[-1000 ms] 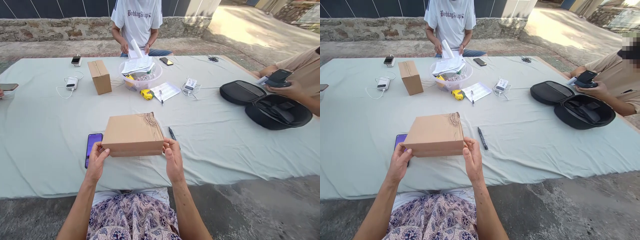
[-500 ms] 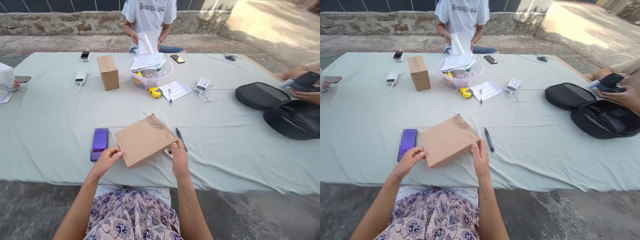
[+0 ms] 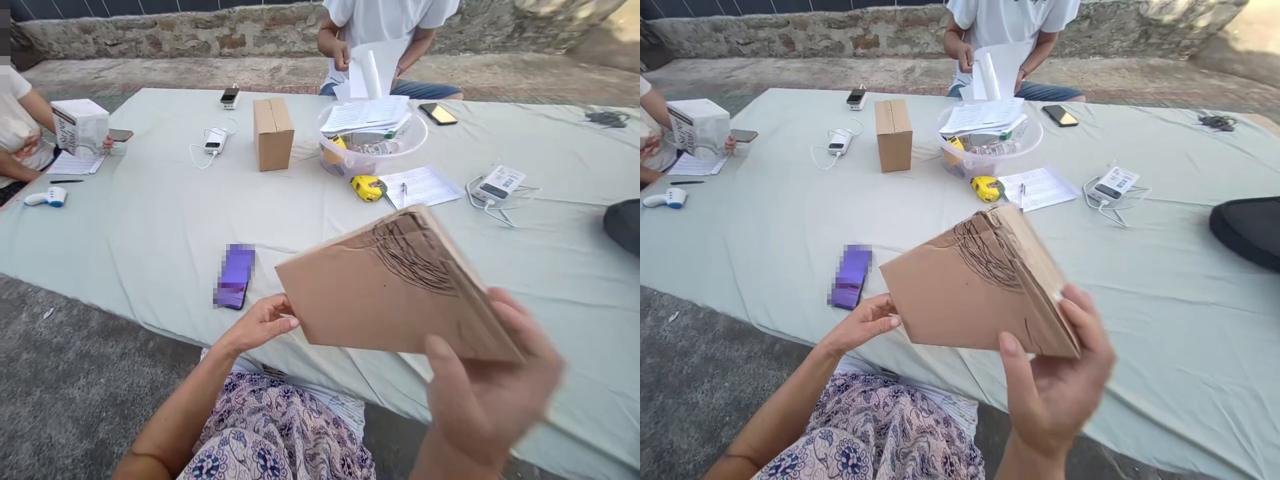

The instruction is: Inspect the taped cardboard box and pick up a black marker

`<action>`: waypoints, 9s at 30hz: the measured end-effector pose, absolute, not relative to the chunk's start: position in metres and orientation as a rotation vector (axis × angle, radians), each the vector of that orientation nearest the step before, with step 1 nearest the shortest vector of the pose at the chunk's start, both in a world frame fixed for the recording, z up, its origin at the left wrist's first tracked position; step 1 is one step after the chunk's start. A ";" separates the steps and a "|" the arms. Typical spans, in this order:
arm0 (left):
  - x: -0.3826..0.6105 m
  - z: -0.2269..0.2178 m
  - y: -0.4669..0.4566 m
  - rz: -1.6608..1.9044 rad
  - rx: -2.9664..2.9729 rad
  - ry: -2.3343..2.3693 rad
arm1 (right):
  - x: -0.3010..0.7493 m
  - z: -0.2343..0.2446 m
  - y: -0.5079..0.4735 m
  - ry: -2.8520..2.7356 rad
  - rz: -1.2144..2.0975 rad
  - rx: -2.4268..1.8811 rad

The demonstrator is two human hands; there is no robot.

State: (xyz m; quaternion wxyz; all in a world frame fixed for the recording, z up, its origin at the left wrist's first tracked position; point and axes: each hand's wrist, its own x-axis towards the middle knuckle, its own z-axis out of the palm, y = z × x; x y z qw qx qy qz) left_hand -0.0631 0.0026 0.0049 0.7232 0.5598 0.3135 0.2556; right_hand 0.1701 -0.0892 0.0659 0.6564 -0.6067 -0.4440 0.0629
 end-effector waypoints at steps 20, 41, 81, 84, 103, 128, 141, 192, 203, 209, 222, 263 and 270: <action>-0.026 -0.024 -0.027 -0.123 1.615 0.536 | 0.189 0.030 -0.078 -1.521 0.166 -1.293; -0.053 0.040 -0.012 0.501 1.551 0.472 | 0.213 0.015 -0.057 -1.142 0.613 -1.096; 0.050 0.013 -0.101 0.193 2.408 -0.406 | 0.215 0.015 -0.016 -0.964 0.675 -1.042; 0.052 0.001 -0.103 0.189 2.457 -0.299 | 0.217 0.015 -0.015 -0.976 0.664 -1.056; 0.055 -0.042 -0.107 0.275 2.388 -0.150 | 0.218 0.011 -0.010 -1.013 0.681 -1.017; 0.055 -0.041 -0.110 0.266 2.164 -0.026 | 0.219 0.002 -0.012 -1.073 0.633 -1.043; 0.062 -0.029 -0.126 0.162 2.335 0.176 | 0.217 0.001 -0.015 -1.042 0.632 -1.045; 0.079 -0.046 -0.131 0.063 2.500 0.204 | 0.221 -0.001 -0.021 -1.018 0.698 -1.032; 0.031 -0.041 -0.098 0.151 2.553 0.018 | 0.216 0.001 -0.019 -1.024 0.685 -1.062; -0.029 0.009 -0.028 1.226 2.379 0.466 | 0.217 0.002 -0.017 -1.032 0.686 -1.031; -0.004 0.039 0.055 1.005 1.699 0.912 | 0.215 -0.002 -0.023 -1.034 0.684 -1.018; -0.026 -0.105 0.017 0.901 1.598 0.778 | 0.181 -0.031 -0.048 -0.898 0.457 -1.194; -0.031 -0.084 0.003 1.234 1.783 1.022 | 0.165 -0.021 -0.072 -0.979 0.085 -1.468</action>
